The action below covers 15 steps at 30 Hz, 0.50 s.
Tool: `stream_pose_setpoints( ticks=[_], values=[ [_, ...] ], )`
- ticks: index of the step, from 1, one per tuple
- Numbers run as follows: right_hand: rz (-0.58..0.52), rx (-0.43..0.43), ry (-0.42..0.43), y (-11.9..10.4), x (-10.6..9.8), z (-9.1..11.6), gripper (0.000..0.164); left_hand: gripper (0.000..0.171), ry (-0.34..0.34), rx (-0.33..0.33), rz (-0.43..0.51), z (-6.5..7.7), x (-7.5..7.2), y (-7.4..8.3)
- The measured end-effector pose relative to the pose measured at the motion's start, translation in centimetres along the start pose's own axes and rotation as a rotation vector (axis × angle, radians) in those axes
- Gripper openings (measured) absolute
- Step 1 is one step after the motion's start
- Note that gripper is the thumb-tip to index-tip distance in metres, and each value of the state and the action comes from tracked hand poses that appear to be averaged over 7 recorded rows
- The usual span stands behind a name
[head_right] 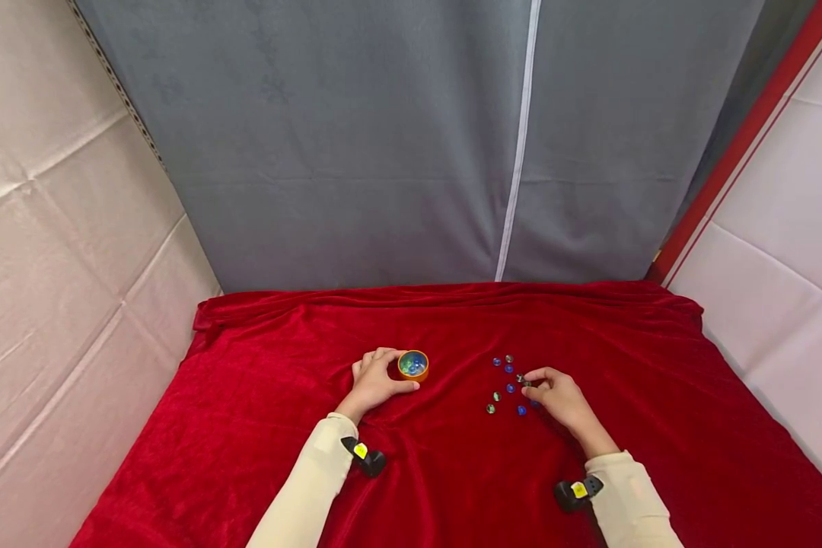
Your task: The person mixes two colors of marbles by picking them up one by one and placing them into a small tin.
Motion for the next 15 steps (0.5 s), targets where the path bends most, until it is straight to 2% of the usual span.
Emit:
stream_pose_setpoints(
  ticks=[7,15],
  values=[
    [0.019,0.007,0.004,-0.02,-0.09,-0.07,0.036,0.066,0.0,-0.001,-0.01,0.03,-0.03,0.04],
    [0.123,-0.033,-0.002,-0.3,-0.02,-0.48,0.028,0.066,-0.005,-0.006,-0.006,0.06,-0.1,0.12]
  ],
)
Point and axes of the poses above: each hand's wrist, its own z-axis away from the middle knuckle, its own x-axis out of the palm, y = z × x, the point moved 5 cm from there along -z, towards the middle knuckle, and after that the axes turned 10 degrees about -x, right-handed, at the moved point
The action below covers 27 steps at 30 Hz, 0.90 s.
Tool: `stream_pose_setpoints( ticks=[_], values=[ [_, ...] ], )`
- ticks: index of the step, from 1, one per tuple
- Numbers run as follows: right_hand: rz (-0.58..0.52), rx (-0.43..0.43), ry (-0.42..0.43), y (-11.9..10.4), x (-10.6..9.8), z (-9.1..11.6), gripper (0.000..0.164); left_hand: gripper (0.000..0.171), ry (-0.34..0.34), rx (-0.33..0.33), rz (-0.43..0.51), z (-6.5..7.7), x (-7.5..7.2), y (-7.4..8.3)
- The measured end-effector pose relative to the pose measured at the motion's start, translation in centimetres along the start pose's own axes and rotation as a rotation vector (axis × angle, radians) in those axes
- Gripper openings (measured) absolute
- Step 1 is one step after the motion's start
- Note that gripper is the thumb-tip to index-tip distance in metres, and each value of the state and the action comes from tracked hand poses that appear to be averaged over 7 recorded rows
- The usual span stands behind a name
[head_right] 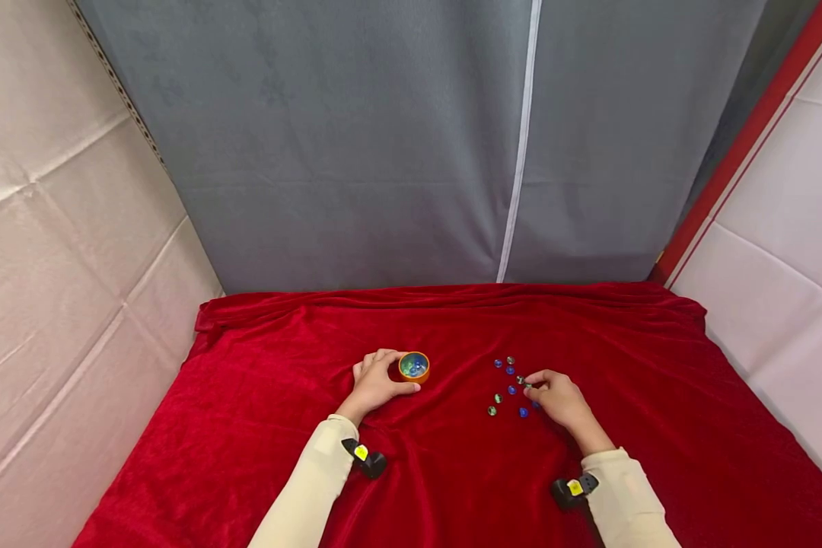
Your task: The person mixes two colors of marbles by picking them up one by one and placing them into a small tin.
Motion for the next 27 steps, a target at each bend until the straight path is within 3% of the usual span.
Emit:
stream_pose_setpoints(
  ticks=[12,27],
  values=[
    [0.008,-0.01,0.007,-0.19,0.05,-0.01,0.028,0.067,0.004,0.002,-0.003,-0.12,-0.03,-0.12],
    [-0.088,0.016,0.026,-0.13,-0.01,0.42,0.031,0.066,0.008,0.01,0.012,0.13,0.0,0.05]
  ],
)
Point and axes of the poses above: each hand's wrist, its own z-axis away from the middle knuckle, its own x-axis out of the palm, y = z × x, the point moved 5 cm from there along -z, towards the middle knuckle, and after that the axes turned 10 degrees about -x, right-handed, at the moved point
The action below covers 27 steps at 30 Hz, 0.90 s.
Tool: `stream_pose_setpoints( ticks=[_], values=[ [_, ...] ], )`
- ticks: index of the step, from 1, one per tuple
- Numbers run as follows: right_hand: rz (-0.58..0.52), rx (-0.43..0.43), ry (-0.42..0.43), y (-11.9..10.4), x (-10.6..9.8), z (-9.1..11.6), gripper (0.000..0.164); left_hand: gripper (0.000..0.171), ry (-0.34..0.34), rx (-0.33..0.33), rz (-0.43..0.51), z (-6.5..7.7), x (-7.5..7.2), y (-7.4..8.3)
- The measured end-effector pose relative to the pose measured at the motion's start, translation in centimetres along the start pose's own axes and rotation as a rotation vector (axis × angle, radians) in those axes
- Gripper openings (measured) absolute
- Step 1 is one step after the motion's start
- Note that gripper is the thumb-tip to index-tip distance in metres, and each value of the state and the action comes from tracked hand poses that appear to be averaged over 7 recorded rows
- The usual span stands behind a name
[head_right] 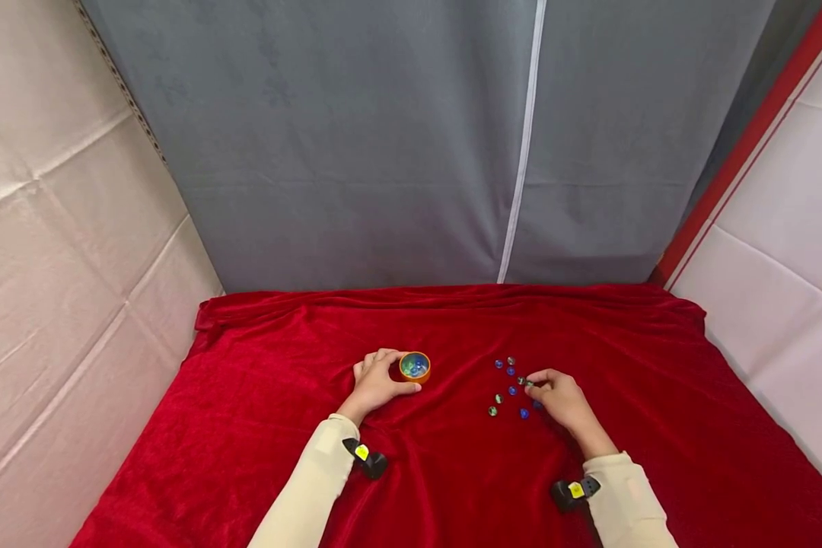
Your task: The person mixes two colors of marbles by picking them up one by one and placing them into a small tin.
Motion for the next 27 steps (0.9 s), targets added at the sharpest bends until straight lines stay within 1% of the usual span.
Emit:
stream_pose_setpoints(
  ticks=[5,12,22,27],
  values=[
    [-0.023,0.022,-0.002,-0.3,-0.4,-0.1,0.034,0.066,0.002,0.003,-0.001,-0.1,0.1,0.2],
    [-0.05,-0.001,-0.026,-1.8,-0.5,-0.5,0.038,0.066,0.008,0.006,-0.005,-0.2,0.2,0.4],
    [-0.091,-0.061,-0.032,-4.2,0.6,-1.6,0.036,0.065,-0.004,-0.002,-0.003,-0.1,0.4,0.5],
    [-0.103,-0.086,-0.052,-5.7,1.4,-2.2,0.037,0.065,0.002,0.0,-0.003,-0.2,0.4,0.5]
  ],
)
Point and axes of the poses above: each hand's wrist, its own z-axis away from the middle knuckle, its own x-axis out of the palm, y = z × x, the point moved 5 cm from there along -z, towards the middle knuckle, and after that the axes turned 10 degrees about -x, right-handed, at the moved point
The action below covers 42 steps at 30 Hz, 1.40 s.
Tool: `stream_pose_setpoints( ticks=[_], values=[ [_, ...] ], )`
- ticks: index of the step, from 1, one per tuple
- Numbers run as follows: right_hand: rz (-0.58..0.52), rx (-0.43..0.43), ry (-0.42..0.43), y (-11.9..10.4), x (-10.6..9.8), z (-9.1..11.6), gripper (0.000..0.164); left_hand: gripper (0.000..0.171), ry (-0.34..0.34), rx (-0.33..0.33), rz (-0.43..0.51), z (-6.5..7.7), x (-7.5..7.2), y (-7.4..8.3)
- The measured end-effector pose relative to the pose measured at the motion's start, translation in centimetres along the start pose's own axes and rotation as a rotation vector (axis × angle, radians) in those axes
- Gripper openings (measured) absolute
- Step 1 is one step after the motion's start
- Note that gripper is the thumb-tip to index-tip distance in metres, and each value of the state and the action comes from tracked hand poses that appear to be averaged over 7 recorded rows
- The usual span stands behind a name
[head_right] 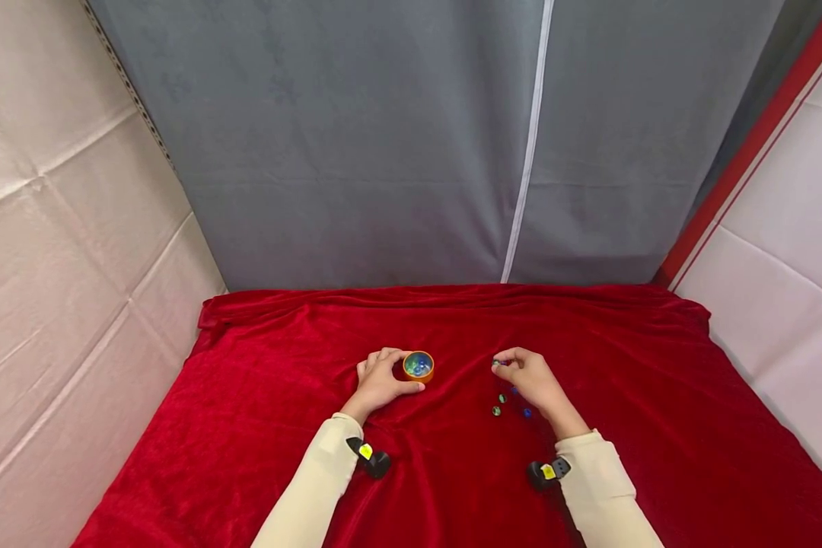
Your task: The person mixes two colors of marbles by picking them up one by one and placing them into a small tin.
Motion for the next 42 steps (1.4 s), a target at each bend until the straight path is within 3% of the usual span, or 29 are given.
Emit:
stream_pose_setpoints(
  ticks=[13,24,35,42],
  values=[
    [-0.049,-0.057,-0.028,-3.4,4.0,-2.2,0.031,0.064,0.014,0.018,0.017,0.1,0.0,0.0],
    [-0.076,-0.097,-0.057,-4.8,7.9,-3.6,0.024,0.062,0.012,0.019,0.024,0.1,0.0,-0.1],
    [-0.076,-0.09,-0.049,-5.0,9.6,-4.4,0.023,0.06,0.008,0.025,0.011,0.2,0.3,-0.1],
    [-0.062,-0.071,-0.038,-4.8,9.7,-4.4,0.023,0.061,0.01,0.026,0.002,0.1,0.1,-0.1]
  ],
)
Point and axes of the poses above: each hand's wrist, its own z-axis away from the middle knuckle, its own x-axis out of the palm, y = z × x, the point moved 5 cm from there along -z, towards the middle knuckle, and after that the axes turned 10 degrees about -x, right-handed, at the moved point
